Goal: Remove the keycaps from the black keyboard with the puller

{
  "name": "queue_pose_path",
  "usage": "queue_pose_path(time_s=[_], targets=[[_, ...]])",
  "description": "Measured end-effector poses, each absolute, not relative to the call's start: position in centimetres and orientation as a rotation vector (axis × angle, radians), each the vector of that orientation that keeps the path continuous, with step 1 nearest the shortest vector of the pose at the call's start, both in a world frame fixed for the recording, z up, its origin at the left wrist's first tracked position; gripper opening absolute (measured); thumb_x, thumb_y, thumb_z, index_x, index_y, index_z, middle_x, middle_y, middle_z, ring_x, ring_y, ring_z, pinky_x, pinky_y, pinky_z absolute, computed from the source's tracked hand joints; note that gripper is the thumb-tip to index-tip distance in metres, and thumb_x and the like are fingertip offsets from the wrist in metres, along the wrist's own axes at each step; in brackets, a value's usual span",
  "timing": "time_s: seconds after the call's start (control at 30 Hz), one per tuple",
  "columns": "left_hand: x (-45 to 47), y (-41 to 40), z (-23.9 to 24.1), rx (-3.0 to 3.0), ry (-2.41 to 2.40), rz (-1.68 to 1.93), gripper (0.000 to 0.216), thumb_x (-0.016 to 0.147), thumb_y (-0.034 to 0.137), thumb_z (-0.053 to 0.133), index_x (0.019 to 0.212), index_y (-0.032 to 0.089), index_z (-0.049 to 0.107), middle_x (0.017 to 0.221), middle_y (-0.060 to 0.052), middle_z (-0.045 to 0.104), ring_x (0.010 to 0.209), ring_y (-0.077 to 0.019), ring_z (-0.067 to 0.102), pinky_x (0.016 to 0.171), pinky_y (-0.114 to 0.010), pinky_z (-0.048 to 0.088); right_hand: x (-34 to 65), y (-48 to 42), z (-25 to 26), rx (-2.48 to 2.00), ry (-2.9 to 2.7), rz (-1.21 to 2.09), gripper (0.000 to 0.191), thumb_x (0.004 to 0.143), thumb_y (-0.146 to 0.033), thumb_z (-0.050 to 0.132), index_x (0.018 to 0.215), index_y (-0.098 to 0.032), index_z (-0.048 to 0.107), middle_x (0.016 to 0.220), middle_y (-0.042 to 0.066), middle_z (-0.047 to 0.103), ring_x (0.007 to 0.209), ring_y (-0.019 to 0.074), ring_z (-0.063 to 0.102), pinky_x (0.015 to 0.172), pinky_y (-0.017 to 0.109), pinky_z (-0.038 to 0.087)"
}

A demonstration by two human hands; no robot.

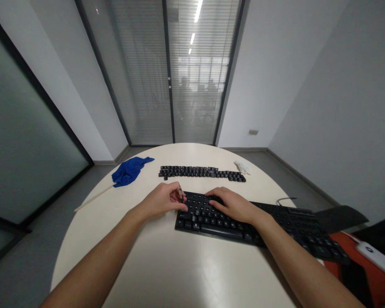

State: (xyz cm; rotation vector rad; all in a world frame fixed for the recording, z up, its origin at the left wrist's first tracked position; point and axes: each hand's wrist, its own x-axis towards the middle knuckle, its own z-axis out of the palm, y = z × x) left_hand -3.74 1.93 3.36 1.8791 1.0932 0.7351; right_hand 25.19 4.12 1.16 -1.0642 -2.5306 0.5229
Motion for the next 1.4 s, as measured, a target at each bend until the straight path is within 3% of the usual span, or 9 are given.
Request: queue_pose_path(time_s=[0.17,0.53,0.77,1.13,1.27,1.4], targets=[[-2.7,1.5,2.8,1.889,1.097,0.726,0.036,0.067,0.038,0.084,0.084,0.016,0.061,0.08,-0.003,0.072,0.062,-0.014,0.062,0.06,-0.026,0.049,25.2,4.0,1.2,-1.063,-2.529,0.537,0.031,0.096,-0.035,0.051,0.122,-0.021,0.063,0.117,0.01,0.067,0.112,0.0248,0.059,0.101,0.043,0.045],[-3.4,1.8,3.7,1.995,1.213,0.807,0.026,0.076,0.04,0.076,0.079,0.017,0.062,0.073,0.0,0.065,0.067,-0.0148,0.059,0.063,-0.027,0.044,25.3,4.0,1.1,-1.066,-2.522,0.539,0.031,0.096,-0.035,0.051,0.123,-0.022,0.062,0.118,0.009,0.066,0.112,0.0242,0.059,0.101,0.043,0.045],[-3.0,1.5,3.7,2.029,1.232,0.735,0.02,0.089,0.038,0.059,0.09,0.018,0.062,0.074,-0.001,0.067,0.065,-0.0157,0.061,0.061,-0.027,0.045,25.2,4.0,1.1,-1.06,-2.525,0.532,0.031,0.097,-0.035,0.051,0.122,-0.022,0.062,0.118,0.009,0.067,0.111,0.0241,0.059,0.101,0.043,0.046],[-3.3,1.6,3.8,2.067,1.29,0.681,0.028,0.091,0.036,0.05,0.081,0.017,0.066,0.068,-0.002,0.066,0.059,-0.0145,0.058,0.055,-0.024,0.042,24.6,3.7,2.0,-1.078,-2.557,0.424,0.027,0.096,-0.031,0.052,0.116,-0.02,0.066,0.114,0.01,0.068,0.108,0.0248,0.061,0.097,0.042,0.046],[-2.9,1.5,3.6,1.984,1.3,0.724,0.026,0.09,0.037,0.052,0.08,0.017,0.065,0.067,-0.002,0.067,0.059,-0.0147,0.06,0.057,-0.025,0.044,22.0,2.1,3.1,-1.069,-2.494,0.34,0.023,0.093,-0.033,0.057,0.109,-0.021,0.069,0.107,0.009,0.072,0.1,0.025,0.064,0.092,0.041,0.046],[-1.9,1.0,3.9,1.865,1.212,0.818,0.024,0.09,0.037,0.054,0.083,0.016,0.065,0.073,-0.003,0.069,0.066,-0.0163,0.066,0.062,-0.026,0.05,19.2,0.5,2.8,-1.06,-2.403,0.347,0.035,0.083,-0.041,0.071,0.113,-0.023,0.067,0.107,0.006,0.073,0.098,0.0261,0.066,0.089,0.041,0.046]])
